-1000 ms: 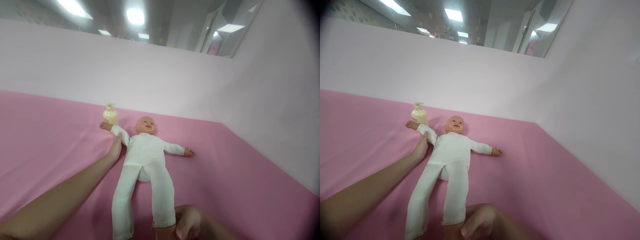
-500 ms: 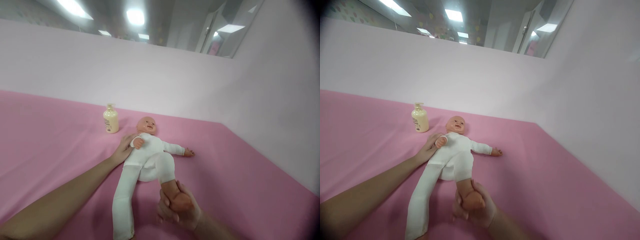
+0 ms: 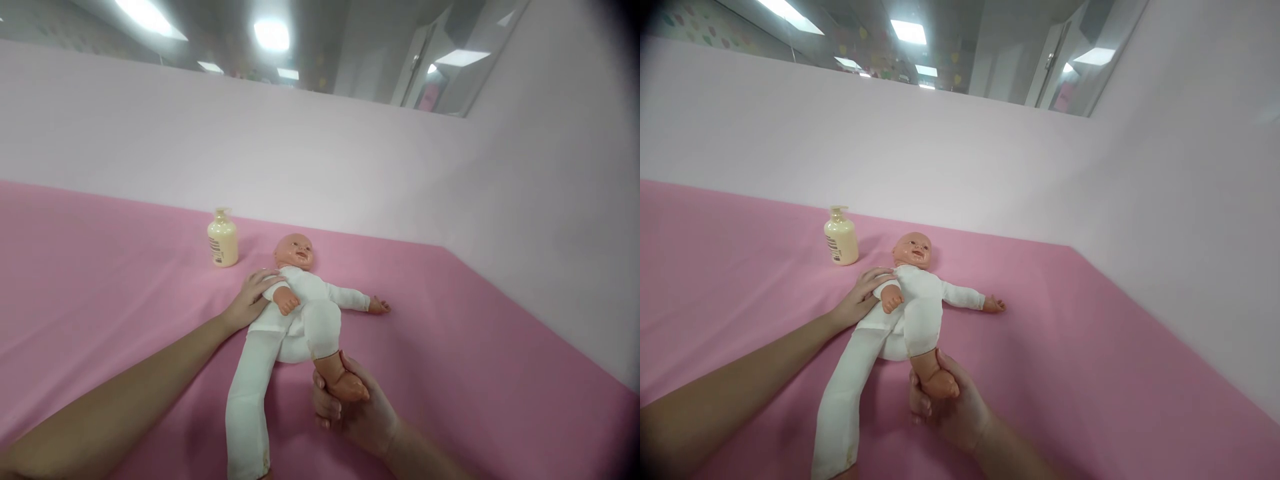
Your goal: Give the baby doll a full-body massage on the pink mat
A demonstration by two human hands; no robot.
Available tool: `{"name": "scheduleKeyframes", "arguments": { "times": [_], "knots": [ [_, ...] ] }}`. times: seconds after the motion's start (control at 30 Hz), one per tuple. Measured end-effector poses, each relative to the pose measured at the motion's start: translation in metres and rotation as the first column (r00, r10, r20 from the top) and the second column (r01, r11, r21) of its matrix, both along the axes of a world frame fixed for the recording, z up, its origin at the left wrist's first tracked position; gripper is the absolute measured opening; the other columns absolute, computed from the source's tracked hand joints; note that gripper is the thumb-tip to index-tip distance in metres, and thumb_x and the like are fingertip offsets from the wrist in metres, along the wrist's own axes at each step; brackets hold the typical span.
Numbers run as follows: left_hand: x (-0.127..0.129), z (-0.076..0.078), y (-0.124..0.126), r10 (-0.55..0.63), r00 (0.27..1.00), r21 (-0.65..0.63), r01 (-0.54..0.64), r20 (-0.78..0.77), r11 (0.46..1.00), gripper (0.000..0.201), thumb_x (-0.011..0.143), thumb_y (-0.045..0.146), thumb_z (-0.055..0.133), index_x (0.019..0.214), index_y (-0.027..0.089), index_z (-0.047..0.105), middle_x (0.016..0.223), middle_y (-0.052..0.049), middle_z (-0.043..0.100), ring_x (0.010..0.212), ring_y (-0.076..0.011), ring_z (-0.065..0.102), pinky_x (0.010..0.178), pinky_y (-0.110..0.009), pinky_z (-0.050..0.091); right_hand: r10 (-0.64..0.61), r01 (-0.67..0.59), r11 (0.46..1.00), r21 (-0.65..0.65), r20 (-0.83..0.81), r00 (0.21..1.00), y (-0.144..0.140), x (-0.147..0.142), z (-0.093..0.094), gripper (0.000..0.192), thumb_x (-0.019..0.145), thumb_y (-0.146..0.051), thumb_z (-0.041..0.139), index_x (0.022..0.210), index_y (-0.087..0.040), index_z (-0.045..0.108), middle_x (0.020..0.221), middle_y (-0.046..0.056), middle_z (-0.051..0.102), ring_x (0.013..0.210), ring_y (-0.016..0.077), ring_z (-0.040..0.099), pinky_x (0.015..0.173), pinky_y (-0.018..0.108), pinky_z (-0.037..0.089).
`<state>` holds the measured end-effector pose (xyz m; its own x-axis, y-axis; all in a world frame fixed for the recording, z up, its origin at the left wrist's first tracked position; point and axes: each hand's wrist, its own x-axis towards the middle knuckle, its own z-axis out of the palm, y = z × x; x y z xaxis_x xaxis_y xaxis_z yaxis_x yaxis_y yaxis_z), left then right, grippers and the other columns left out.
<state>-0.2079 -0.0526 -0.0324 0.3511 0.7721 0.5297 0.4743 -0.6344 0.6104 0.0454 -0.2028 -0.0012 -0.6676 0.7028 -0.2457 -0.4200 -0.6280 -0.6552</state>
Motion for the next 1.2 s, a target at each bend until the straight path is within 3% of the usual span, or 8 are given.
{"name": "scheduleKeyframes", "arguments": {
  "times": [0.43,0.6,0.7,0.8,0.93,1.07,1.2],
  "knots": [
    [0.000,0.001,-0.001,-0.011,1.000,0.009,0.010,0.013,1.000,0.041,0.091,0.025,0.041,0.127,0.028,0.059,0.140,-0.005,0.050,0.134,-0.0253,0.037,0.116,-0.045,0.023,0.021,-0.022,1.000,-0.006,-0.058,0.998,0.001,0.002,-0.002,0.049,0.089,-0.060,0.045,0.080,-0.014,0.061,0.053,-0.003,0.042,0.051,0.0101,0.035,0.060,0.027,0.034],
    [0.002,0.002,-0.002,0.056,0.988,-0.042,-0.050,0.147,0.998,0.038,0.091,0.033,0.047,0.127,0.026,0.057,0.134,-0.006,0.056,0.129,-0.0265,0.043,0.113,-0.045,0.027,0.124,-0.110,0.988,0.113,-0.126,0.984,-0.003,0.003,-0.008,0.054,0.085,-0.064,0.043,0.078,-0.013,0.061,0.052,0.000,0.050,0.052,0.0131,0.044,0.064,0.030,0.039],
    [0.003,0.001,0.002,0.157,0.956,-0.146,-0.123,0.246,0.982,0.039,0.090,0.037,0.050,0.126,0.024,0.055,0.131,-0.006,0.058,0.127,-0.0272,0.045,0.112,-0.047,0.029,0.274,-0.248,0.950,0.187,-0.127,0.953,-0.004,0.006,-0.021,0.058,0.078,-0.067,0.045,0.078,-0.011,0.063,0.059,0.006,0.060,0.053,0.0154,0.051,0.066,0.032,0.040],
    [0.002,-0.003,0.009,0.214,0.902,-0.264,-0.117,0.376,0.957,0.037,0.088,0.039,0.052,0.121,0.021,0.055,0.126,-0.008,0.059,0.123,-0.0273,0.048,0.107,-0.045,0.035,0.404,-0.363,0.899,0.243,-0.146,0.903,-0.006,0.010,-0.037,0.065,0.068,-0.073,0.046,0.069,-0.010,0.064,0.058,0.007,0.060,0.052,0.0151,0.051,0.062,0.031,0.039],
    [0.001,-0.009,0.014,0.268,0.806,-0.347,-0.083,0.527,0.934,0.038,0.087,0.041,0.053,0.119,0.021,0.050,0.121,-0.007,0.059,0.119,-0.0246,0.052,0.103,-0.040,0.041,0.421,-0.398,0.898,0.190,-0.102,0.901,-0.010,0.012,-0.053,0.069,0.064,-0.078,0.042,0.065,-0.012,0.062,0.050,0.007,0.056,0.052,0.0154,0.050,0.061,0.032,0.038],
    [-0.001,-0.014,0.017,0.301,0.745,-0.394,-0.055,0.595,0.917,0.044,0.088,0.045,0.051,0.126,0.023,0.046,0.127,-0.007,0.058,0.122,-0.0235,0.050,0.105,-0.037,0.040,0.387,-0.361,0.918,0.163,-0.172,0.906,-0.013,0.011,-0.050,0.064,0.062,-0.075,0.048,0.082,-0.015,0.056,0.048,0.003,0.057,0.049,0.0163,0.052,0.061,0.032,0.039],
    [-0.004,-0.021,0.025,0.239,0.734,-0.362,0.010,0.636,0.932,0.053,0.093,0.056,0.035,0.128,0.018,0.048,0.136,-0.011,0.054,0.132,-0.0247,0.044,0.111,-0.038,0.033,0.378,-0.321,0.915,0.244,-0.240,0.894,-0.009,0.010,-0.042,0.066,0.070,-0.072,0.046,0.108,-0.018,0.047,0.059,0.003,0.066,0.051,0.0158,0.056,0.066,0.032,0.042]
  ]
}}
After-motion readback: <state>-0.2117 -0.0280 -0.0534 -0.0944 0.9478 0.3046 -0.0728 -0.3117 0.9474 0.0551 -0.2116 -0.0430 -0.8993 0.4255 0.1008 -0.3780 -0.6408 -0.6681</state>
